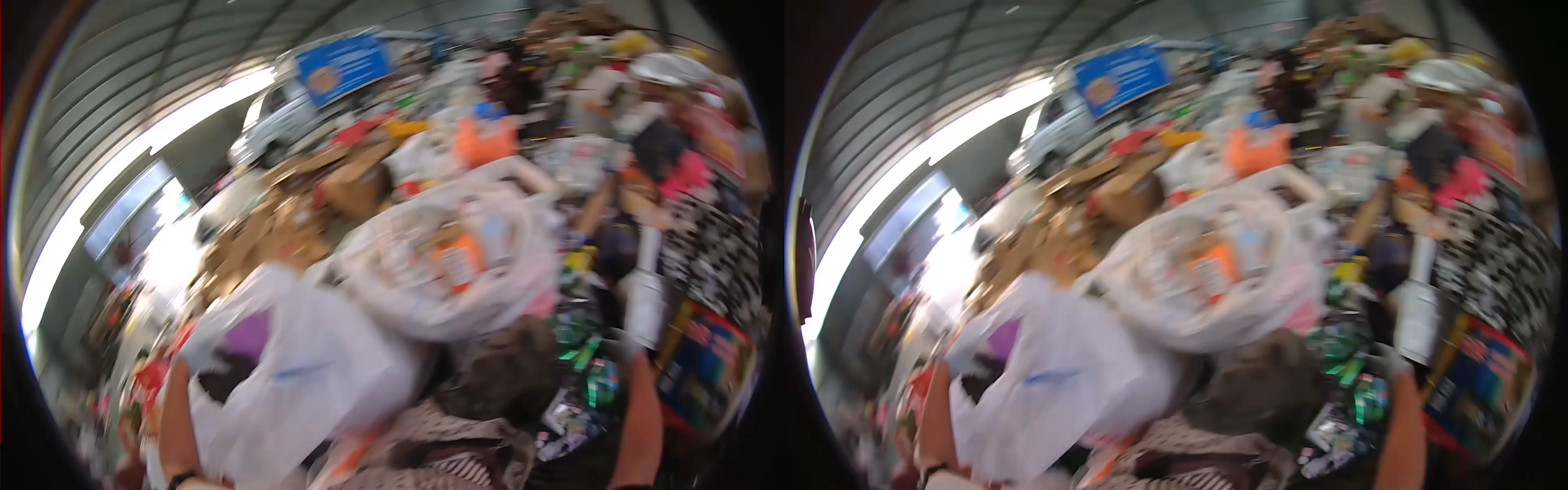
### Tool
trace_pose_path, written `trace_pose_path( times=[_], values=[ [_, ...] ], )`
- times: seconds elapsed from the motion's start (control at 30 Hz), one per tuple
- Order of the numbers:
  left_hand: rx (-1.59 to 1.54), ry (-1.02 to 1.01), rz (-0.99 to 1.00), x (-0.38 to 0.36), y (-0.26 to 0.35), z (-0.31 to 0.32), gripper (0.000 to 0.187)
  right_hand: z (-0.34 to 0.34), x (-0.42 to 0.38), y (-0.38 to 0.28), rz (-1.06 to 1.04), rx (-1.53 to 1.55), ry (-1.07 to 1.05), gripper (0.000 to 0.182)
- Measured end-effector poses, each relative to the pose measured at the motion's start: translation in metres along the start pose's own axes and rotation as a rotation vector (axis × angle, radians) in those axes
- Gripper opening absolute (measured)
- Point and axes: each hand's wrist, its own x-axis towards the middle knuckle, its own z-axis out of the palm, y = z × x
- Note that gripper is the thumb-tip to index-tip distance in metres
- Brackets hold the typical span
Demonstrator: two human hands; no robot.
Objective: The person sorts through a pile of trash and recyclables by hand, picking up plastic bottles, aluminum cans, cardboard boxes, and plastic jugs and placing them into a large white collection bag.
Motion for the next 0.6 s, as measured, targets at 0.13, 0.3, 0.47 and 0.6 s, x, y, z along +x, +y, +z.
trace_pose_path(
  times=[0.13,0.3,0.47,0.6],
  values=[
    [0.519,-0.335,-0.239,0.078,0.02,-0.022,0.063,-0.02,-0.029,0.001,0.029,-0.518,0.042,0.05],
    [0.162,-0.114,0.145,0.123,0.187,-0.177,0.06,-0.049,-0.065,0.002,-0.168,-0.763,0.538,0.042],
    [-0.303,-0.092,0.817,0.163,0.438,-0.153,0.038,-0.08,-0.148,0.086,0.316,-0.186,0.533,0.045],
    [-0.662,-0.441,1.119,0.175,0.609,-0.028,0.034,-0.045,-0.213,0.181,0.456,0.322,1.048,0.048]
  ],
)
